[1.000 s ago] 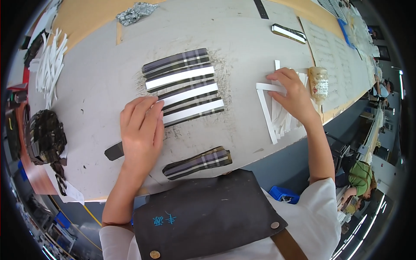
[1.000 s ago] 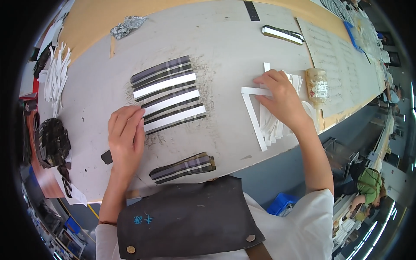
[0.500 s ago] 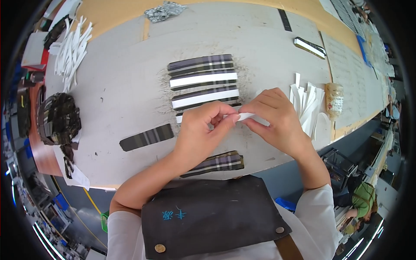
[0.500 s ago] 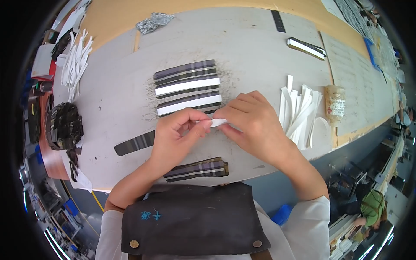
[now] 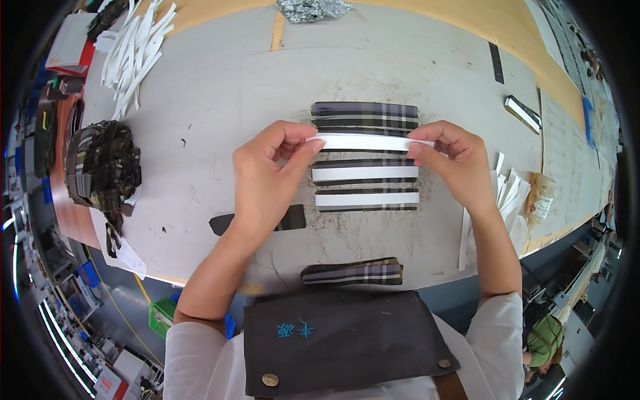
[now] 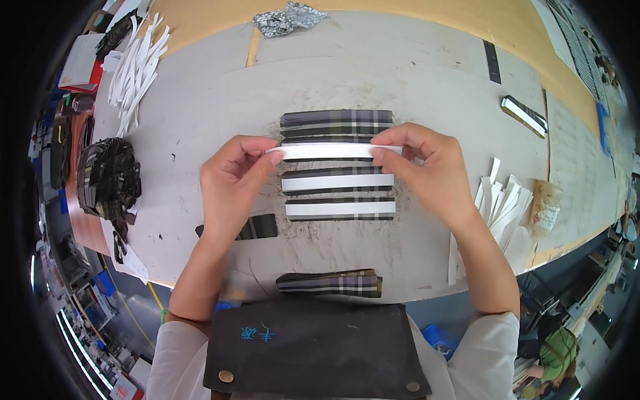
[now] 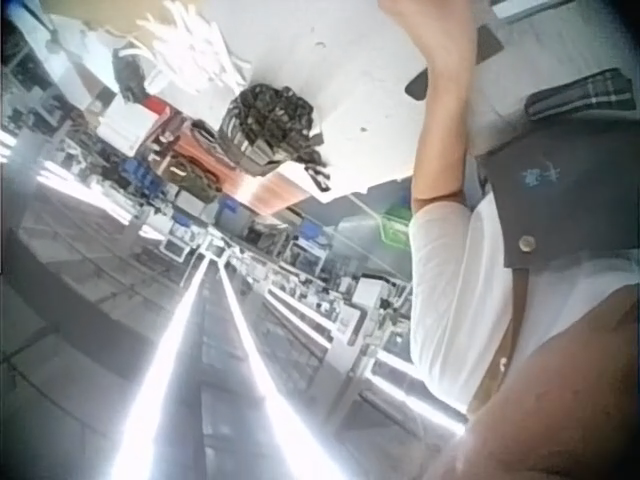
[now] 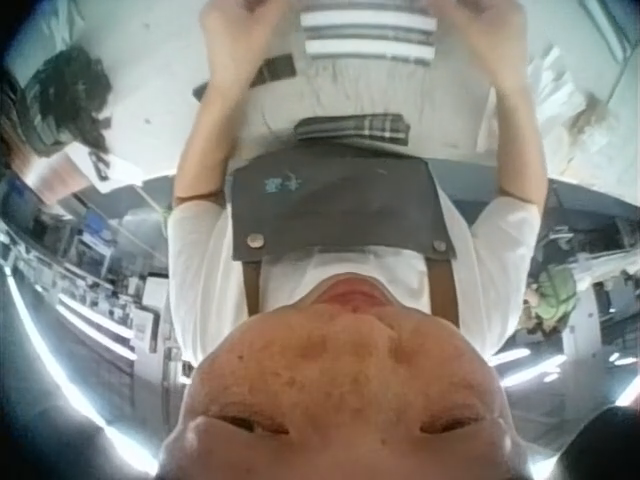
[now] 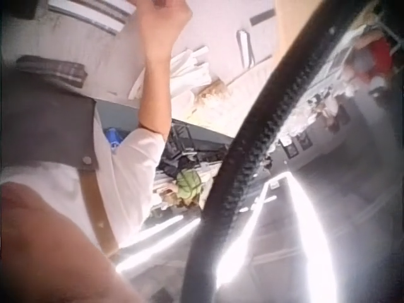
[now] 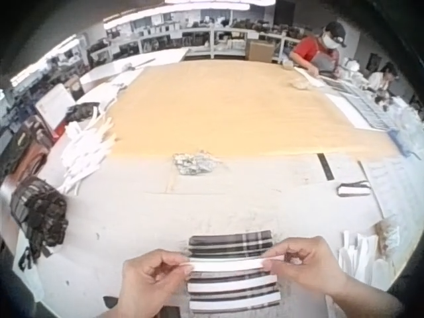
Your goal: Aligning patterned fabric strips, applying liquid adhesive from a bottle, and pressing them down into stacks.
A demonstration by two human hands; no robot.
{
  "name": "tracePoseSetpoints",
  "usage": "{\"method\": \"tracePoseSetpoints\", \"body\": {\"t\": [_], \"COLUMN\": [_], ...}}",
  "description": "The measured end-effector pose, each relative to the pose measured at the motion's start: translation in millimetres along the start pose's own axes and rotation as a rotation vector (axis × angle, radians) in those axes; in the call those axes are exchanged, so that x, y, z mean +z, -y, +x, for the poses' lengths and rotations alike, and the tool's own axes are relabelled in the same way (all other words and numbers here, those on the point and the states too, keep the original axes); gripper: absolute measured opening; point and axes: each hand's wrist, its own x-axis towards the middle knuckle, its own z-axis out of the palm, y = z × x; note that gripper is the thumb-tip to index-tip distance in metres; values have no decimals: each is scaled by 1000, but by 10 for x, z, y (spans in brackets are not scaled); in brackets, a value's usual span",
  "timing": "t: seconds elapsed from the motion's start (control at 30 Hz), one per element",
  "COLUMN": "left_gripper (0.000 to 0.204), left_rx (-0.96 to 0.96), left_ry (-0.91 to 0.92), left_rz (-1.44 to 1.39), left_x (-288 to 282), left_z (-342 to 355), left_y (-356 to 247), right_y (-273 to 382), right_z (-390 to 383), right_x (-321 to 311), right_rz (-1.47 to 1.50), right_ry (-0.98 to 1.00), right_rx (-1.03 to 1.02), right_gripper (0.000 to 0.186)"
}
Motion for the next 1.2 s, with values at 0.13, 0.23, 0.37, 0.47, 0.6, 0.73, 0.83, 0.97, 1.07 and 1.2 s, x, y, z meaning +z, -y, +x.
{"method": "tracePoseSetpoints", "body": {"t": [0.13,0.23,0.37,0.47,0.6,0.73,0.83,0.97,1.07,1.2], "left_gripper": [11,14,20,23,26,27,28,28,29,29], "left_rx": [89,140,106,93,110,90,100,121,92,77], "left_ry": [-53,-84,-100,-94,-91,-84,-83,-100,-91,-88], "left_rz": [96,84,188,230,276,279,275,300,324,347], "left_x": [-14,35,103,135,153,149,146,160,144,126], "left_z": [189,272,311,325,348,362,372,381,389,381], "left_y": [3,25,19,25,24,17,29,38,26,14], "right_y": [-43,-40,-113,-159,-181,-211,-220,-228,-234,-205], "right_z": [170,244,297,307,307,307,307,298,298,303], "right_x": [4,12,8,12,6,-1,-8,-55,-69,-35], "right_rz": [-54,-37,-75,-96,-123,-151,-189,-42,-116,-122], "right_ry": [-86,-131,-187,-204,-222,-219,-234,-269,-284,-295], "right_rx": [-30,-17,27,16,-10,-16,-13,-7,-6,-7], "right_gripper": [8,8,8,8,8,8,10,15,17,16]}}
